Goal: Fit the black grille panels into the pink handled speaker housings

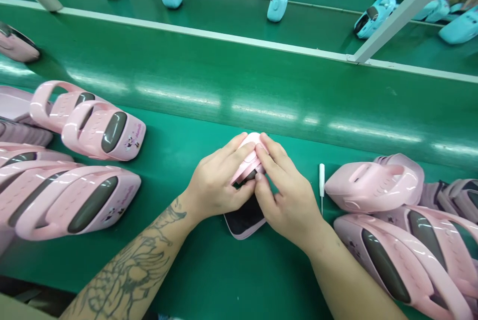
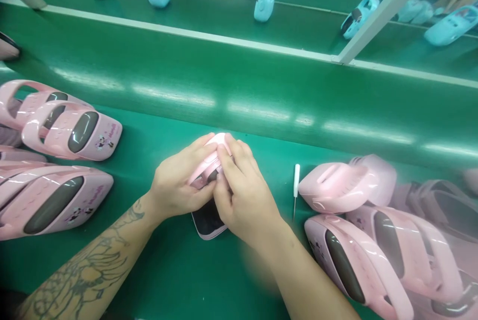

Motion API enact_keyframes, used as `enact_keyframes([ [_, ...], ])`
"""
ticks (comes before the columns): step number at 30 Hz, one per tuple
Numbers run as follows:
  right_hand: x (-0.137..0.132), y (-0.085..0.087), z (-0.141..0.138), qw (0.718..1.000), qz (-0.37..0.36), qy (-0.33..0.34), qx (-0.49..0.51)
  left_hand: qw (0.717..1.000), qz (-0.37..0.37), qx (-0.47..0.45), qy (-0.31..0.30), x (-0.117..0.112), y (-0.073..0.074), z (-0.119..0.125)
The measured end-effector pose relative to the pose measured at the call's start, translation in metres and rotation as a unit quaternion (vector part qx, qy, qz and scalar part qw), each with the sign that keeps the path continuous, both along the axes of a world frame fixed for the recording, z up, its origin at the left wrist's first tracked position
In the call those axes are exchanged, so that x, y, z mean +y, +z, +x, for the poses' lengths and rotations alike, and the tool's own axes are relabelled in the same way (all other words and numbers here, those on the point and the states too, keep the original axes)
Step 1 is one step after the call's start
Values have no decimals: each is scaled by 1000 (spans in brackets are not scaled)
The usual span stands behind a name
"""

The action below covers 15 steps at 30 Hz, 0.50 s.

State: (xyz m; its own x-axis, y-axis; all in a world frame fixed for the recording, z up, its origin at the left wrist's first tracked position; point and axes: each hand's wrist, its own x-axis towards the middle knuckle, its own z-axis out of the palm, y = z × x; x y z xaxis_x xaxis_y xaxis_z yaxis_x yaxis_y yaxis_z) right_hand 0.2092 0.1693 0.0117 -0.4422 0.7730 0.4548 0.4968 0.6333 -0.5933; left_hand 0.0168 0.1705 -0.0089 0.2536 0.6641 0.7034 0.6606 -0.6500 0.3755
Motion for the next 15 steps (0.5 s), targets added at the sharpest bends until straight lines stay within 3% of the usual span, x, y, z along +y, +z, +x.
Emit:
enact_keyframes([
  [9, 1, 12, 8, 995, -90, -25, 25, 1000, -6, -3, 23, -3, -3, 5],
  [12, 7, 19, 13, 992, -121, -22, -23, 1000, -3, -4, -15, 2, 1, 3],
  [15, 17, 27, 20, 986, -144, 45, -69, 997, -21, -8, -77, 8, 7, -2],
])
